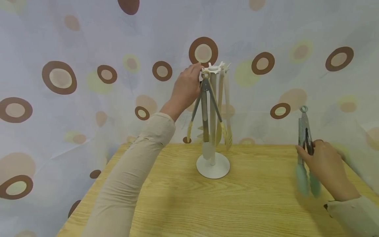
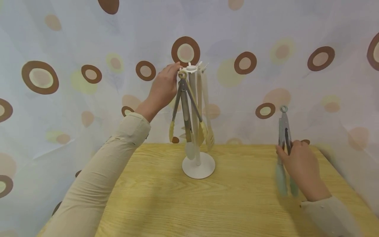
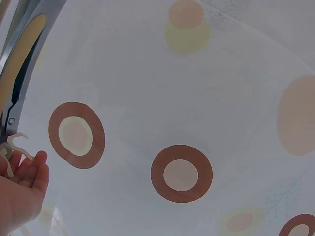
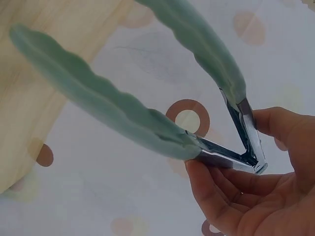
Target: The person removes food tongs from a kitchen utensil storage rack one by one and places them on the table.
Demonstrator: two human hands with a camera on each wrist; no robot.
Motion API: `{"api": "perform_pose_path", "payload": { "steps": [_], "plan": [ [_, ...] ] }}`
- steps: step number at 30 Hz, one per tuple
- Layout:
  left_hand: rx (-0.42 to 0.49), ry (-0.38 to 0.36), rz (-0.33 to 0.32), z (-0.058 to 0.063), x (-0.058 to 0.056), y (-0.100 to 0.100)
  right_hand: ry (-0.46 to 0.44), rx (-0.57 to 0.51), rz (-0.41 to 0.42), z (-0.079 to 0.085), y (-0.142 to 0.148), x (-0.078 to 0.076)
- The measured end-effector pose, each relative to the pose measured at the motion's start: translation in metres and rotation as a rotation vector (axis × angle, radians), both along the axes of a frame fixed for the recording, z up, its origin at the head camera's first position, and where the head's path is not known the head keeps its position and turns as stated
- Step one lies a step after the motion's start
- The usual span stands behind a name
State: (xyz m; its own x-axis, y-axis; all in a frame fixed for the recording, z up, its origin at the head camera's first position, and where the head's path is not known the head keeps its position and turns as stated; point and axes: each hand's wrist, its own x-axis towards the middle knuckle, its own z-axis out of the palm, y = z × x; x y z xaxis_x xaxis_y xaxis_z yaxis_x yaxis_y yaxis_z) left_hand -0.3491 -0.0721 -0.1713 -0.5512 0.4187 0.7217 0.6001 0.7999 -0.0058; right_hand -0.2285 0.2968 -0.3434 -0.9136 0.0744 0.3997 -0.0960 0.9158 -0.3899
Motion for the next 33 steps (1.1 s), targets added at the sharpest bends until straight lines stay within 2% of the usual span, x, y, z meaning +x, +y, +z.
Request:
{"api": "perform_pose_path", "payload": {
  "steps": [6,15,33],
  "plan": [
    [-0.003,-0.005,0.008,0.001,0.001,0.000,0.006,0.054,0.009,-0.005,0.007,-0.001],
    [-0.002,-0.009,0.004,0.001,0.001,0.000,-0.062,0.054,0.004,-0.011,0.011,0.000],
    [-0.013,0.006,0.010,0.001,0.000,-0.001,-0.128,0.051,0.013,-0.024,0.023,-0.004]
  ]
}}
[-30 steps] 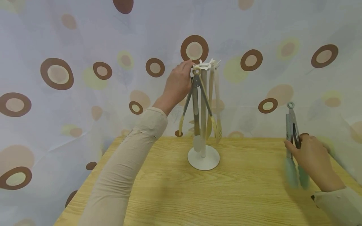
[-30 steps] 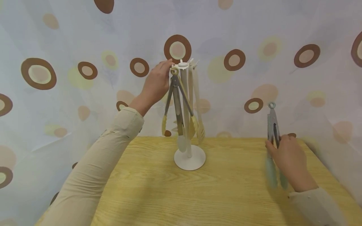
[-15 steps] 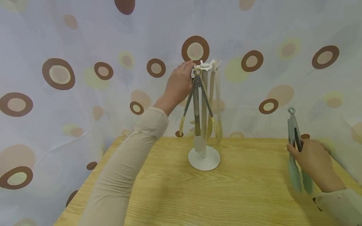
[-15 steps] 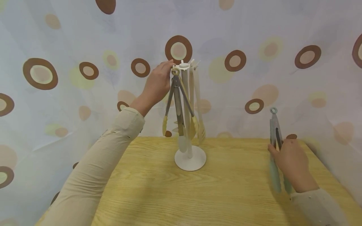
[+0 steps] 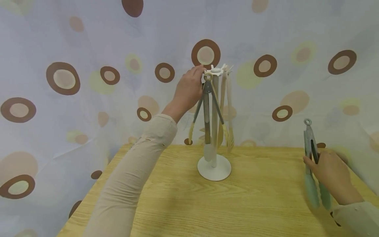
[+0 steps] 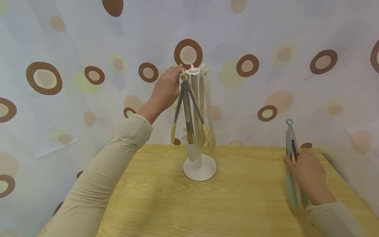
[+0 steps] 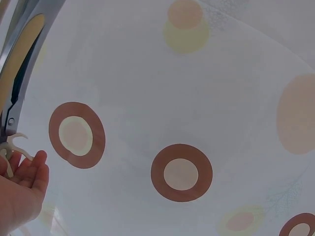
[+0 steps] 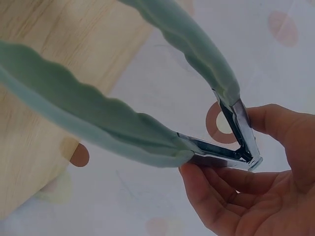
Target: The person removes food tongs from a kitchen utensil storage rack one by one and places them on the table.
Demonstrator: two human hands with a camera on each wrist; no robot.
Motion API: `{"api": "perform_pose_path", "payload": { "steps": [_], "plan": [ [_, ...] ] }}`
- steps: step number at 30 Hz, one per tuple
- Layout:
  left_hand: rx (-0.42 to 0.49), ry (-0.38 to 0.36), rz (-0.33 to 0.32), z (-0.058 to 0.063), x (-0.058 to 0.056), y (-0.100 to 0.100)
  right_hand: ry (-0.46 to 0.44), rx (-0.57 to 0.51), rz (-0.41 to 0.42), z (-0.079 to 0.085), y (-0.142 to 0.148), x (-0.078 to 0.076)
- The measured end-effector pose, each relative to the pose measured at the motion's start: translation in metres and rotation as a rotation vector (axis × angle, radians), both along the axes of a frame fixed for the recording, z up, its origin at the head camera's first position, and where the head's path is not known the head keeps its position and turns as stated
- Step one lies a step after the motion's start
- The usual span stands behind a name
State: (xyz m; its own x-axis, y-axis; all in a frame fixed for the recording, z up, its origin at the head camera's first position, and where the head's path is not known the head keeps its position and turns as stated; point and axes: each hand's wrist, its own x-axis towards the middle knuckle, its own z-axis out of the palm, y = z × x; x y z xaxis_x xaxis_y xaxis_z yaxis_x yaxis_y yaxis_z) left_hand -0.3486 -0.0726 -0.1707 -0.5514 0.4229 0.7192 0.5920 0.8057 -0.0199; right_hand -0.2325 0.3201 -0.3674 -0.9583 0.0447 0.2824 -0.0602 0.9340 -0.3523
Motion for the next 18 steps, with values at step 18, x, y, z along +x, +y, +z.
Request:
{"api": "perform_pose_path", "payload": {
  "steps": [18],
  "plan": [
    [-0.013,0.001,0.005,-0.001,-0.001,0.000,-0.068,-0.008,0.005,-0.012,0.007,-0.004]
  ]
}}
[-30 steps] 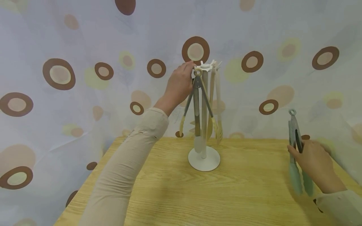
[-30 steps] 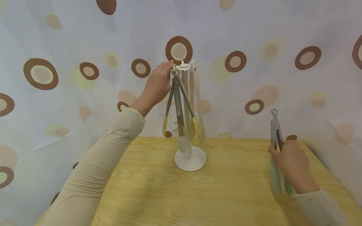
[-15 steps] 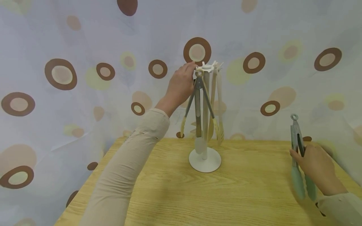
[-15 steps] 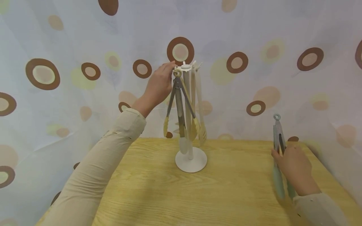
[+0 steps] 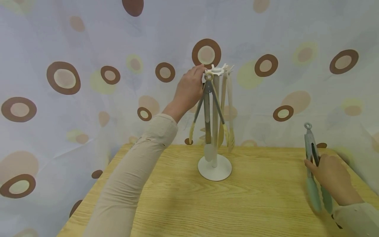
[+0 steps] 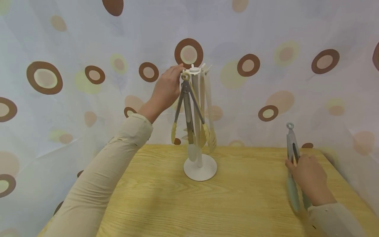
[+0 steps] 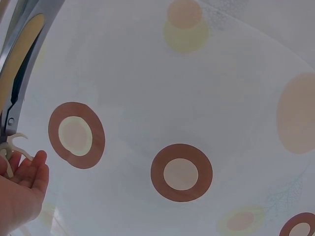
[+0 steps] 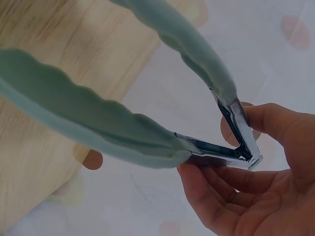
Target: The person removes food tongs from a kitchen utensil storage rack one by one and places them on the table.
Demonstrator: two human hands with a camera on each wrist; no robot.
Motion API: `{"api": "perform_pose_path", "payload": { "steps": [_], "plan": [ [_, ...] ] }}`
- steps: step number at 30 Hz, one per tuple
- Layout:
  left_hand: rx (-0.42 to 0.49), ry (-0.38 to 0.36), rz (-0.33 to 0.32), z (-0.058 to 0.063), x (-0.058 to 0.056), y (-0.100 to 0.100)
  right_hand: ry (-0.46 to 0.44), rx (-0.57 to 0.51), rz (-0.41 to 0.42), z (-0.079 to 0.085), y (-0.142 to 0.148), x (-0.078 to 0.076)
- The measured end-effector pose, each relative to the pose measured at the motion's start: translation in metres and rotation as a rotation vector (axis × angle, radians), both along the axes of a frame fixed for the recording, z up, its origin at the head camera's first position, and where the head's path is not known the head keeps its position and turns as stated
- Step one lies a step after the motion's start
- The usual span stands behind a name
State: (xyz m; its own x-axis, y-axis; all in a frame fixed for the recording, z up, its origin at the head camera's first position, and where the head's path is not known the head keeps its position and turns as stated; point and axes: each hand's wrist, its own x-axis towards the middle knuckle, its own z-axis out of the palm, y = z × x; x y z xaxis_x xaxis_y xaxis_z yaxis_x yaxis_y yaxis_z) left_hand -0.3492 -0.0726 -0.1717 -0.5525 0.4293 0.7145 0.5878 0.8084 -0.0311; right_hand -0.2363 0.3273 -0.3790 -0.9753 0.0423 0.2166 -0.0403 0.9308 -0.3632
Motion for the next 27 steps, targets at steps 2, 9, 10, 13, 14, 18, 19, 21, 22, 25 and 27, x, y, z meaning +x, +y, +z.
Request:
{"api": "perform_pose_path", "payload": {
  "steps": [2,9,10,13,14,18,19,21,22,25,27],
  "plan": [
    [-0.001,0.000,0.001,0.000,0.000,0.000,-0.021,-0.009,0.001,-0.001,0.001,-0.001],
    [0.001,-0.007,0.000,0.001,0.002,0.000,-0.075,-0.018,0.002,-0.002,0.001,-0.003],
    [0.001,-0.008,-0.001,0.001,0.002,0.000,-0.077,-0.016,0.004,-0.003,0.001,-0.003],
    [0.001,-0.010,-0.001,0.001,0.002,-0.001,-0.085,-0.017,0.006,-0.004,0.002,-0.004],
    [0.000,-0.009,-0.001,0.001,0.002,-0.001,-0.087,-0.018,0.007,-0.005,0.002,-0.004],
    [0.001,-0.001,-0.003,0.001,0.001,0.000,-0.100,-0.022,0.001,-0.007,0.003,-0.006],
    [0.002,0.001,-0.003,0.001,0.001,0.000,-0.103,-0.021,0.000,-0.008,0.003,-0.006],
    [0.004,0.000,-0.003,0.001,0.001,0.000,-0.111,-0.018,0.001,-0.009,0.004,-0.006],
    [0.005,-0.002,-0.003,0.001,0.001,0.000,-0.113,-0.017,0.003,-0.010,0.004,-0.007],
    [0.007,-0.005,0.000,0.001,0.001,0.000,-0.112,-0.011,0.009,-0.012,0.005,-0.007],
    [0.007,-0.004,0.002,0.001,0.001,0.000,-0.112,-0.007,0.014,-0.014,0.006,-0.008]
  ]
}}
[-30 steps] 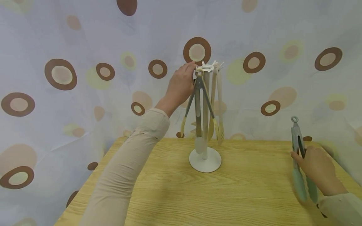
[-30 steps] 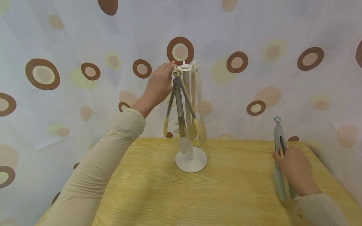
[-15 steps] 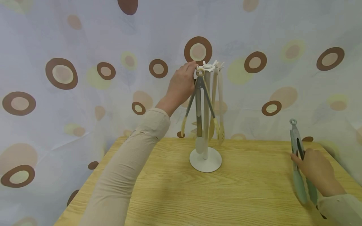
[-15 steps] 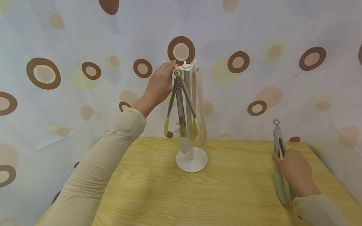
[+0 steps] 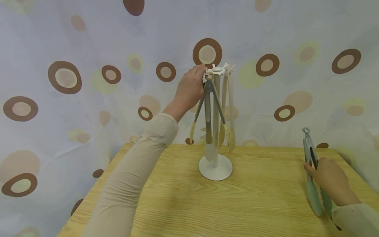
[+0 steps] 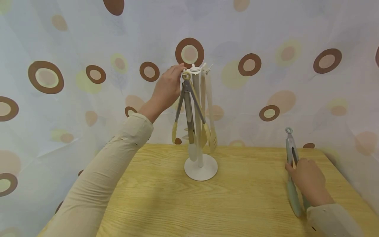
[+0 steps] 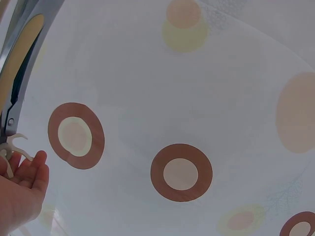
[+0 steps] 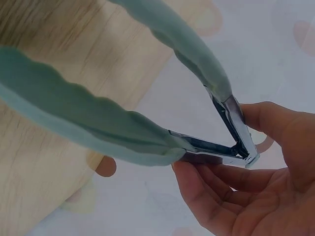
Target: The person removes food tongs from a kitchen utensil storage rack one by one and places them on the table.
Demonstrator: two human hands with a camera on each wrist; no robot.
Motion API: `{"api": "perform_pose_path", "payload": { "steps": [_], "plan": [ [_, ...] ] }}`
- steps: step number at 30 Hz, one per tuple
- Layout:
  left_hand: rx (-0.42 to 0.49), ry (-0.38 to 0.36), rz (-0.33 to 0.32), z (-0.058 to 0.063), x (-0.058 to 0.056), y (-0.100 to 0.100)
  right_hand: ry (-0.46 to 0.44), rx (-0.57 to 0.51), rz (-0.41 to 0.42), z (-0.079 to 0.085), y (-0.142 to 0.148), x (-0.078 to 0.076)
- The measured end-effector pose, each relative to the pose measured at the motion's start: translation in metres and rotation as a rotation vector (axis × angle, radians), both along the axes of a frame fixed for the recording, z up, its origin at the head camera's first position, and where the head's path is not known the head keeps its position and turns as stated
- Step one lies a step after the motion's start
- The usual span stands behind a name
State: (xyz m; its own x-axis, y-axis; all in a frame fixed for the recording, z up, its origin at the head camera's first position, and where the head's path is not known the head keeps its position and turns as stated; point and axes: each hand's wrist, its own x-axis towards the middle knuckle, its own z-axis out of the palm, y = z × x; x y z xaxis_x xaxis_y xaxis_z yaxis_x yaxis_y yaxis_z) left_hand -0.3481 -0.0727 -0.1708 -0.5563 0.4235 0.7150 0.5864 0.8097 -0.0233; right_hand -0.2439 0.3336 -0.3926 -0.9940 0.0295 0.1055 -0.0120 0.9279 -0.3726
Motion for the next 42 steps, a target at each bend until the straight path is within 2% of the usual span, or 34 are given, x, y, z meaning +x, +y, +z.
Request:
{"api": "perform_pose_path", "payload": {
  "steps": [22,35,42],
  "plan": [
    [-0.006,0.023,-0.014,-0.0007,0.0006,-0.0009,-0.060,-0.003,-0.015,-0.0054,0.0046,-0.0063],
    [-0.016,0.007,0.002,0.0001,0.0012,-0.0021,-0.054,0.032,-0.033,-0.0043,0.0003,-0.0083],
    [-0.024,0.000,-0.002,0.0003,0.0008,-0.0019,-0.032,0.067,0.018,-0.0065,0.0016,-0.0095]
  ]
}}
